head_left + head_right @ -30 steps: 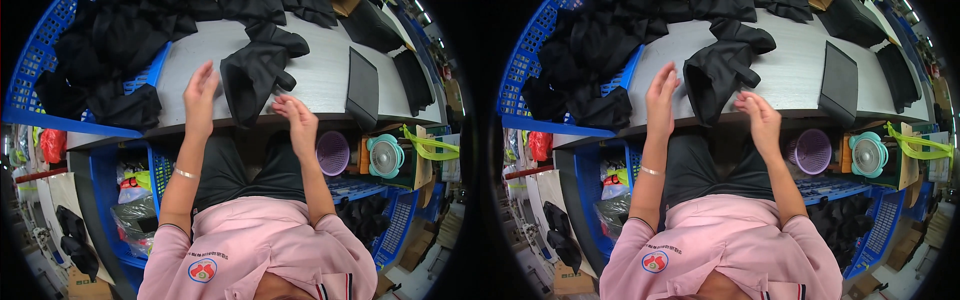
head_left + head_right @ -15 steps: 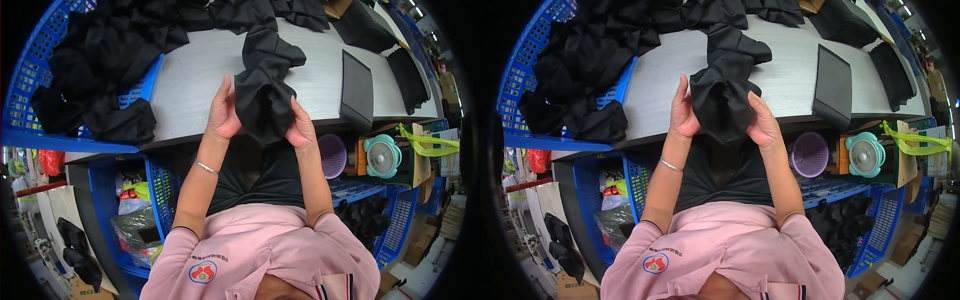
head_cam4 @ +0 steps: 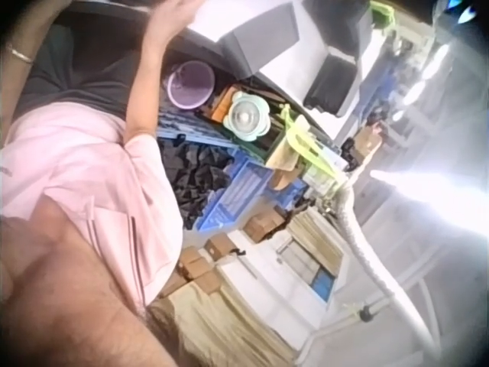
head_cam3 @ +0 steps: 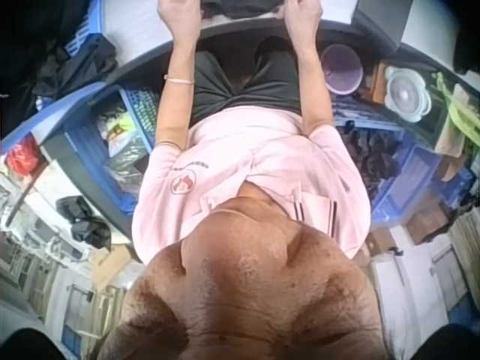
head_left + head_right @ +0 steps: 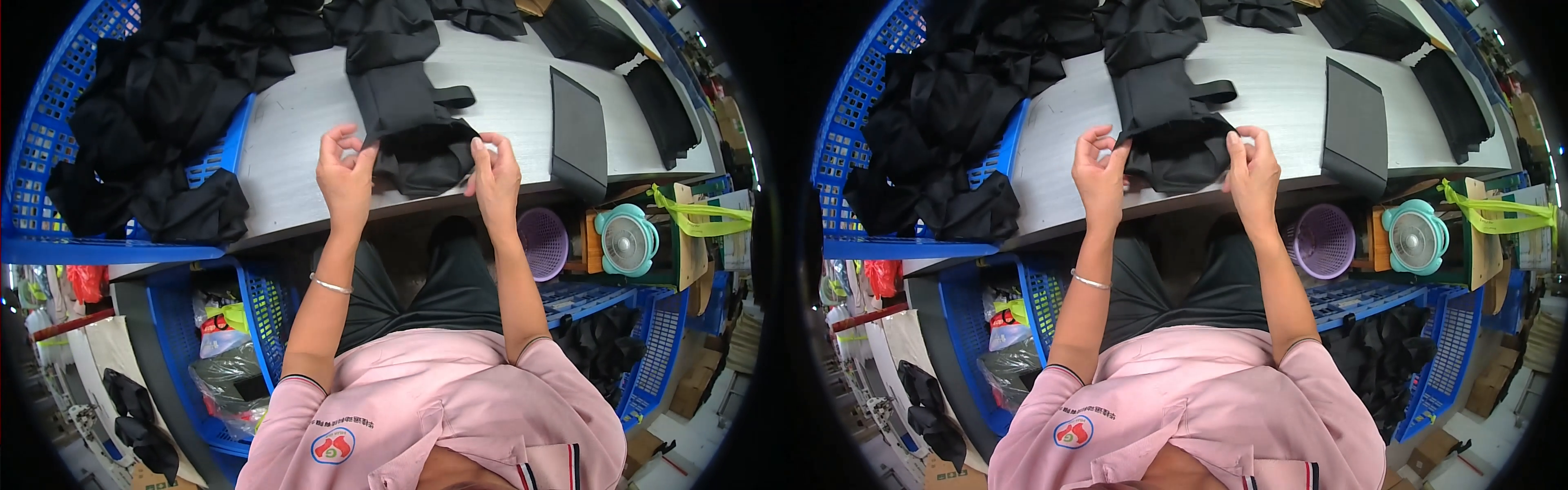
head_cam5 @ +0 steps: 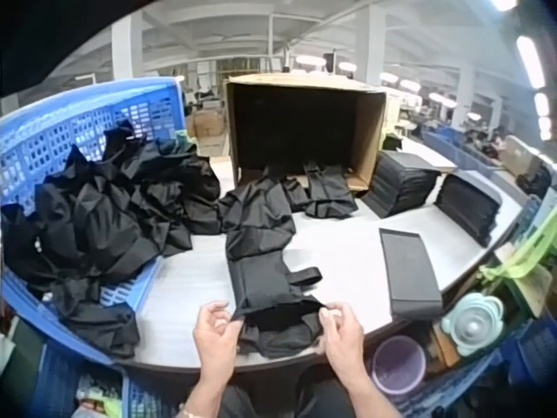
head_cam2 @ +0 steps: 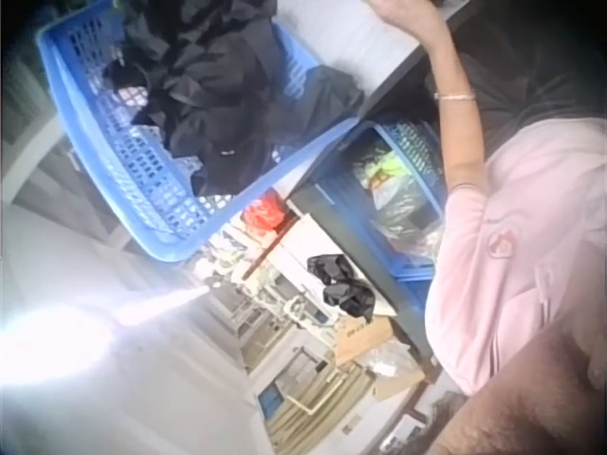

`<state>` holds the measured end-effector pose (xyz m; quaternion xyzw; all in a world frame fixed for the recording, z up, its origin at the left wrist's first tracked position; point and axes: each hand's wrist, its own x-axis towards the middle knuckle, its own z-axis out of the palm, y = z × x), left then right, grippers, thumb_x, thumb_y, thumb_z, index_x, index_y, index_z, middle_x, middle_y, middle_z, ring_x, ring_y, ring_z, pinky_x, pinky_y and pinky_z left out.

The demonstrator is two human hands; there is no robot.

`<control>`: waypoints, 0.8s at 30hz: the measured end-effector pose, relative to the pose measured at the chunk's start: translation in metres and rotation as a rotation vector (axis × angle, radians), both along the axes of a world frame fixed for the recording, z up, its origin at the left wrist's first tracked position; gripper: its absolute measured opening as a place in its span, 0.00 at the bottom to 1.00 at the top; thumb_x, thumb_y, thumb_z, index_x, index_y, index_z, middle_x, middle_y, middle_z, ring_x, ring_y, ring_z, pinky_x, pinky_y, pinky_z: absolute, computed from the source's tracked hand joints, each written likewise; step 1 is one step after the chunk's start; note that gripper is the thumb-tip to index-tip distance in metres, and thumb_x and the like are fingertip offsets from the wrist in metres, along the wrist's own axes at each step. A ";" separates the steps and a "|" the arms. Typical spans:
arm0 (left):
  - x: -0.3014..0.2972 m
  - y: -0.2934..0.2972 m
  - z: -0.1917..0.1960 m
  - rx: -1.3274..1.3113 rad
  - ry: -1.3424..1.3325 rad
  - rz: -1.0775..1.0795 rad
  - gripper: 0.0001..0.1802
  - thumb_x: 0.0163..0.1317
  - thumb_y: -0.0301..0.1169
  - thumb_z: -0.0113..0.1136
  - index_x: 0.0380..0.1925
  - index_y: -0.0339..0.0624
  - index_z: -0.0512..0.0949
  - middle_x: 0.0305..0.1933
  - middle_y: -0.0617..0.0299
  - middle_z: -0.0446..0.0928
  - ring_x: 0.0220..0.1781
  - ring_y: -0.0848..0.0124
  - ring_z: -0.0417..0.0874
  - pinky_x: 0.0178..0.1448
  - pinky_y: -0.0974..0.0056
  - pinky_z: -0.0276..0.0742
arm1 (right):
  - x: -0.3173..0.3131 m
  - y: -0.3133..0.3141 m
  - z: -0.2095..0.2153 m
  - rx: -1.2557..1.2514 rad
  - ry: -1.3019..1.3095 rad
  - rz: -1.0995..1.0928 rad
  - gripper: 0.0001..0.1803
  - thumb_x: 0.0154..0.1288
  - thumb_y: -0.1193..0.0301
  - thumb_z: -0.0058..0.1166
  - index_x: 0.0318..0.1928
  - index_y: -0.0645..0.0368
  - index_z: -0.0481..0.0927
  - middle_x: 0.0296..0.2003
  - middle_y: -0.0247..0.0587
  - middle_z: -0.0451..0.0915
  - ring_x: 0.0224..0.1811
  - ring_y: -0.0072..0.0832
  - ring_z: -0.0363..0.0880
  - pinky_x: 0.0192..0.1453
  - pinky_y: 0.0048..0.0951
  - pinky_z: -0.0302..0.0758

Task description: Inspecting, folding, and sorting black fabric garment pieces at a factory workstation.

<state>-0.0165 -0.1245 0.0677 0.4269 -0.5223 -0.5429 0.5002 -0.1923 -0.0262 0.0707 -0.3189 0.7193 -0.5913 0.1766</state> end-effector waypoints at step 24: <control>-0.024 -0.036 -0.004 -0.555 -0.536 -0.161 0.15 0.61 0.24 0.63 0.50 0.42 0.80 0.45 0.55 0.85 0.51 0.59 0.84 0.59 0.59 0.76 | -0.027 0.029 0.002 0.110 0.193 0.004 0.12 0.67 0.65 0.63 0.44 0.61 0.83 0.19 0.38 0.79 0.21 0.24 0.79 0.27 0.29 0.74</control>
